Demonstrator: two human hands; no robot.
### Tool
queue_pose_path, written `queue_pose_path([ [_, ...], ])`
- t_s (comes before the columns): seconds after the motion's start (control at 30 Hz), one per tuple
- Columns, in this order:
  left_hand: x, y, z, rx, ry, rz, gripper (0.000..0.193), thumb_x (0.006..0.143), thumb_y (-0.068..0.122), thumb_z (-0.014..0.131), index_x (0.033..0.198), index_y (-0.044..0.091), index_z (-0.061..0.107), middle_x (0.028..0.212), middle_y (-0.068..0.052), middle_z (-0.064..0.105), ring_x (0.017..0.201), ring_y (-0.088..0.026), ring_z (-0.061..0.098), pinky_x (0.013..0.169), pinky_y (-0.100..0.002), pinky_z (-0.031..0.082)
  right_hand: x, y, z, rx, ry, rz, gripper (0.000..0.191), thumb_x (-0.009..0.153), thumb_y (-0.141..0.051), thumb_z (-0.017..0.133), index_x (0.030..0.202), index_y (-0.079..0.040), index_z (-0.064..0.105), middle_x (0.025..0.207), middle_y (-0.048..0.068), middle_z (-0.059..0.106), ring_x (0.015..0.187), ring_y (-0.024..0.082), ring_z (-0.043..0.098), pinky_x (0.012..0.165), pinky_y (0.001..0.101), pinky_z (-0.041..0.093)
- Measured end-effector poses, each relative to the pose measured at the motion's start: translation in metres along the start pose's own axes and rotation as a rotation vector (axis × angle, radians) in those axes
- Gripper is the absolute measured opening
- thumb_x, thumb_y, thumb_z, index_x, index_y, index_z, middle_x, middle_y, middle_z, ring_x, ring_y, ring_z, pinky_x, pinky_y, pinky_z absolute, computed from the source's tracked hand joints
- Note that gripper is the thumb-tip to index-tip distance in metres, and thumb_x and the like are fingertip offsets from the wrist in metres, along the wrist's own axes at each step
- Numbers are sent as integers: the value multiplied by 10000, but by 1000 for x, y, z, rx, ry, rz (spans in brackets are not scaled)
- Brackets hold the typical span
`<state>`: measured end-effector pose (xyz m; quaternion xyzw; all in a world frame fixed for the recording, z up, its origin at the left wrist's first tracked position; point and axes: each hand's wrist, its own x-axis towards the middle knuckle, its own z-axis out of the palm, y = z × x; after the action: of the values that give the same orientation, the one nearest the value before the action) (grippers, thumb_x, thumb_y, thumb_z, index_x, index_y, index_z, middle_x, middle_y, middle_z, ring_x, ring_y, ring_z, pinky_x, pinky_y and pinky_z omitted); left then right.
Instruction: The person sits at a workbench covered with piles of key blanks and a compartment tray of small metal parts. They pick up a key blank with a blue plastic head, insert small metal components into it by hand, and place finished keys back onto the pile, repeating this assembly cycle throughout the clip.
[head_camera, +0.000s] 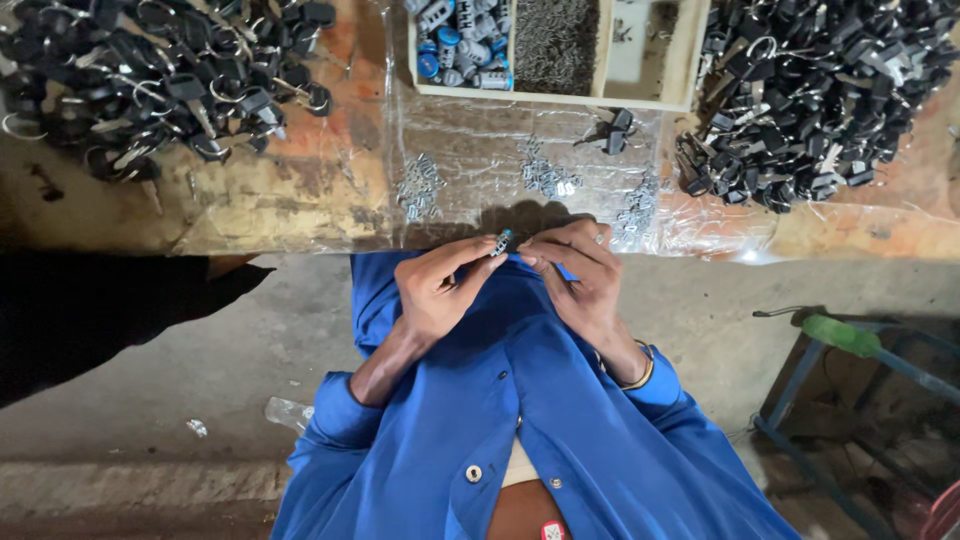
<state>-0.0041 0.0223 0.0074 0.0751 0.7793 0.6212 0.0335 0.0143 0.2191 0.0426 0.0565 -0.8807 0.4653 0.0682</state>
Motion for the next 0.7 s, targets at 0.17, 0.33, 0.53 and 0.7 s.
queue_pose_path([
  [0.17,-3,-4,-3,28,-12,97,231,861,34,851,1071,21,756,1084,-124,777,977,-227,791,801,-292,637,-1,-4,11,166,35,169,280,871,-26,853,1097,-29,687,982,20,731,891,152,634,786,289,521],
  [0.33,-4,-8,-8,84,-56,185,212,875,2,826,1074,19,756,1103,-125,776,976,-242,791,790,-299,638,0,-12,10,23,19,176,338,859,-57,850,1123,-18,644,980,-4,760,929,177,565,729,271,486],
  [0.53,-8,-14,-26,129,10,233,192,874,-5,833,1049,24,760,1090,-124,772,991,-245,786,775,-303,635,23,-30,11,-320,-244,-67,246,885,-184,888,1120,-202,818,1084,-34,690,997,216,552,917,407,318],
  [0.7,-20,-17,-54,-24,244,76,203,875,-55,821,1059,-20,742,1092,-175,771,894,-197,784,653,-247,578,45,-54,32,-365,-174,-243,439,796,-293,839,1218,-199,761,1357,97,513,1196,331,488,1022,501,302],
])
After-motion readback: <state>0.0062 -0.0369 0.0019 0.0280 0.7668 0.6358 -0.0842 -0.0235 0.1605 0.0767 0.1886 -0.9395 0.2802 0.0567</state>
